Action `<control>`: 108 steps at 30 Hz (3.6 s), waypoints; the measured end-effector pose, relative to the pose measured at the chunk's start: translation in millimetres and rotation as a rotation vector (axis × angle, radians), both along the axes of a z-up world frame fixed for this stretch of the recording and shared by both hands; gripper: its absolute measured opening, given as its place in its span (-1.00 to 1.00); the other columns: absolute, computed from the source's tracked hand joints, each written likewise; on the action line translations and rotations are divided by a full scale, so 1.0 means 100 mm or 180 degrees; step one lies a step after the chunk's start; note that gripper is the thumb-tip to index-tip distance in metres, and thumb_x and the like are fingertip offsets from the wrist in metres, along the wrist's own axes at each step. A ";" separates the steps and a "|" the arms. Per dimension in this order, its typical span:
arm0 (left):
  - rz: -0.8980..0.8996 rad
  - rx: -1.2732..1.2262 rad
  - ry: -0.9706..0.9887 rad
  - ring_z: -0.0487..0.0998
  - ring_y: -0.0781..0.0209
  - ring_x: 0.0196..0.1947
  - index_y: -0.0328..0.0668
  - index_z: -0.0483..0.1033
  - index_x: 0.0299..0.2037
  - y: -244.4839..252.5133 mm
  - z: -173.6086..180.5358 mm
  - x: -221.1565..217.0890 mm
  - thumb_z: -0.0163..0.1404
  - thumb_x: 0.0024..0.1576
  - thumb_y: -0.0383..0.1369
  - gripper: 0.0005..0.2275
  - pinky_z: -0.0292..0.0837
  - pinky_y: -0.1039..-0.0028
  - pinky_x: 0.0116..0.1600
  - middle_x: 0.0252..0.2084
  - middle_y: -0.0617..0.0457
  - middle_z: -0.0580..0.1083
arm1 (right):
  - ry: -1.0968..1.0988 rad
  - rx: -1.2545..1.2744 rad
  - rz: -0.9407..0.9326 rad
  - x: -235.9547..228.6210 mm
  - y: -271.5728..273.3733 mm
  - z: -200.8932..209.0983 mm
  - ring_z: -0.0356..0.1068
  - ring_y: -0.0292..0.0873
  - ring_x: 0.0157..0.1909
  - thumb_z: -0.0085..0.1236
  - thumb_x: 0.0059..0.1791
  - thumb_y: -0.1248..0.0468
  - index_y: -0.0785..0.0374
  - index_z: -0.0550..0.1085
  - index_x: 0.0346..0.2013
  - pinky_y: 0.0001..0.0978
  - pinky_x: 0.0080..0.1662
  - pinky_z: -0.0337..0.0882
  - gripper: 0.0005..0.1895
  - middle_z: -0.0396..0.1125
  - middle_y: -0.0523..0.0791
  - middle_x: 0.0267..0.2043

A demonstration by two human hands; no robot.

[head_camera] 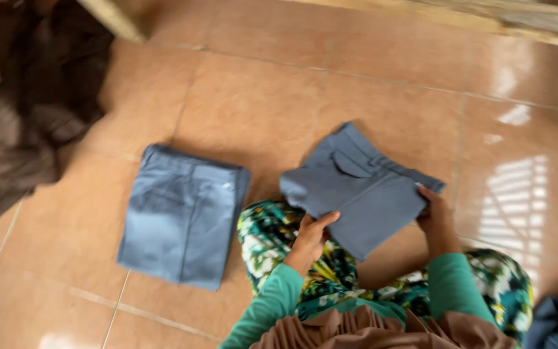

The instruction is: The person is folding blue trousers on a tiled floor and stacking them neatly.

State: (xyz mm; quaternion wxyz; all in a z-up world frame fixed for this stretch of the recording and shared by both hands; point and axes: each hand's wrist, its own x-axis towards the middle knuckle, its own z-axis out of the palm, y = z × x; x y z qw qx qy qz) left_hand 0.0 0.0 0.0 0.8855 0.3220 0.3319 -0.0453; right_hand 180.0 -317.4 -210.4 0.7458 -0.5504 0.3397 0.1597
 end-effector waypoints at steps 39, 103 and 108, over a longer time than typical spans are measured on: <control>0.2586 0.1629 0.2021 0.53 -0.29 0.10 0.10 0.04 0.52 2.57 -1.18 -2.81 0.30 0.04 -0.31 -0.16 0.45 0.01 0.16 0.08 -0.43 0.46 | -0.0388 -0.0022 0.2570 -1.24 5.02 0.93 0.41 0.32 0.07 0.40 -0.17 0.43 0.16 0.17 0.34 0.32 0.00 0.47 -0.14 0.21 0.12 0.08; -0.0610 0.7630 -0.0285 -0.04 -0.26 0.53 0.03 0.04 0.51 -0.03 -0.98 0.75 -0.38 0.34 0.03 -0.44 -0.31 -0.25 0.50 0.53 -0.18 0.05 | -0.2290 -0.4947 0.2561 -0.61 1.50 1.06 -0.22 0.09 0.60 -0.16 0.11 -0.20 -0.14 -0.05 0.56 0.42 0.41 -0.25 -0.23 -0.15 -0.09 0.61; -0.1307 0.7632 -0.0002 -0.10 -0.28 0.54 0.05 0.03 0.52 -0.43 -1.09 0.81 -0.31 0.30 0.05 -0.40 -0.38 -0.25 0.51 0.53 -0.19 0.01 | -0.1726 -0.4961 0.2771 -0.66 1.14 1.29 -0.25 0.04 0.61 -0.23 0.12 -0.22 -0.14 -0.11 0.57 0.34 0.43 -0.21 -0.23 -0.20 -0.09 0.62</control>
